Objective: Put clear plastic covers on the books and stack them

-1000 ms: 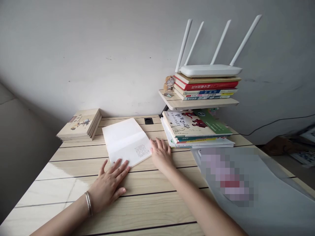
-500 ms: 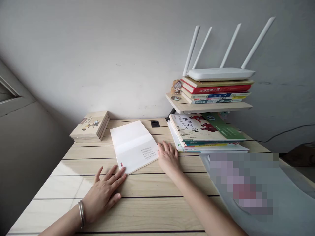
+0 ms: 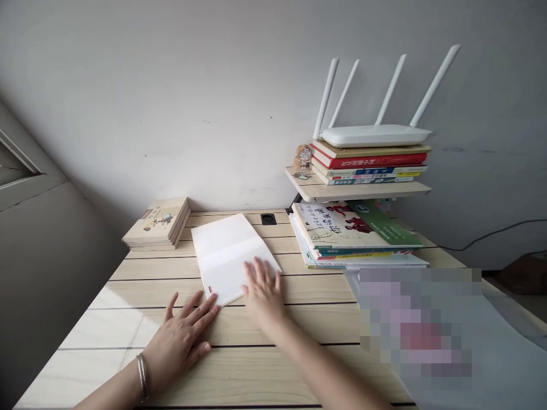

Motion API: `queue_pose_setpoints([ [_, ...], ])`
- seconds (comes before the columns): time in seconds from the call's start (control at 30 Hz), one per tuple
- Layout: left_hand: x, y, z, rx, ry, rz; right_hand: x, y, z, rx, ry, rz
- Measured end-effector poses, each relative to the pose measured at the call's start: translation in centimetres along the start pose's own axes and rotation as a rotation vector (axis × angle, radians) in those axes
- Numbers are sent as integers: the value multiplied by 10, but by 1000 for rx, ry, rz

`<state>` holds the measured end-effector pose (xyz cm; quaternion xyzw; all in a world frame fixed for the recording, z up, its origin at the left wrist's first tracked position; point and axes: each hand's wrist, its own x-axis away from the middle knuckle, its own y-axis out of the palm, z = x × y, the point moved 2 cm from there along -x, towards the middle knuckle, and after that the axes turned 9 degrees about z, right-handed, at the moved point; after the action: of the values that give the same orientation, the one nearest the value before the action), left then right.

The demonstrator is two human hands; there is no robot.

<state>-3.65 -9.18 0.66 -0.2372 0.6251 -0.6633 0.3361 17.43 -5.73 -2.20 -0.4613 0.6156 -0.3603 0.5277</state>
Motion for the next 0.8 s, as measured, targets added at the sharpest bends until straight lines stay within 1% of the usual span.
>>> queue_pose_setpoints([
  [0.1, 0, 0, -1, -3, 1, -3, -14, -5, 44, 53, 142, 4],
  [0.17, -1, -1, -1, 0, 1, -5, -21, -8, 65, 69, 213, 30],
  [0.2, -1, -2, 0, 3, 0, -7, -23, -9, 72, 71, 241, 36],
  [0.27, -1, -3, 1, 11, -8, -15, -27, -10, 79, 69, 282, 33],
  [0.33, -1, -4, 1, 21, -14, -19, -29, -10, 79, 65, 302, 29],
  [0.47, -1, -4, 0, 40, -17, 10, -35, -8, 78, 25, 276, 86],
  [0.57, -2, -3, -1, 107, -55, 42, -44, -6, 81, -215, 321, 81],
  [0.6, -3, -2, -1, 142, -69, 69, -48, -6, 82, -309, 356, 62],
  [0.67, -5, -3, -1, 242, -100, 167, -56, -7, 85, -450, 423, 10],
  [0.8, -5, -10, 0, 565, -184, 393, -68, -17, 90, -601, 471, -99],
])
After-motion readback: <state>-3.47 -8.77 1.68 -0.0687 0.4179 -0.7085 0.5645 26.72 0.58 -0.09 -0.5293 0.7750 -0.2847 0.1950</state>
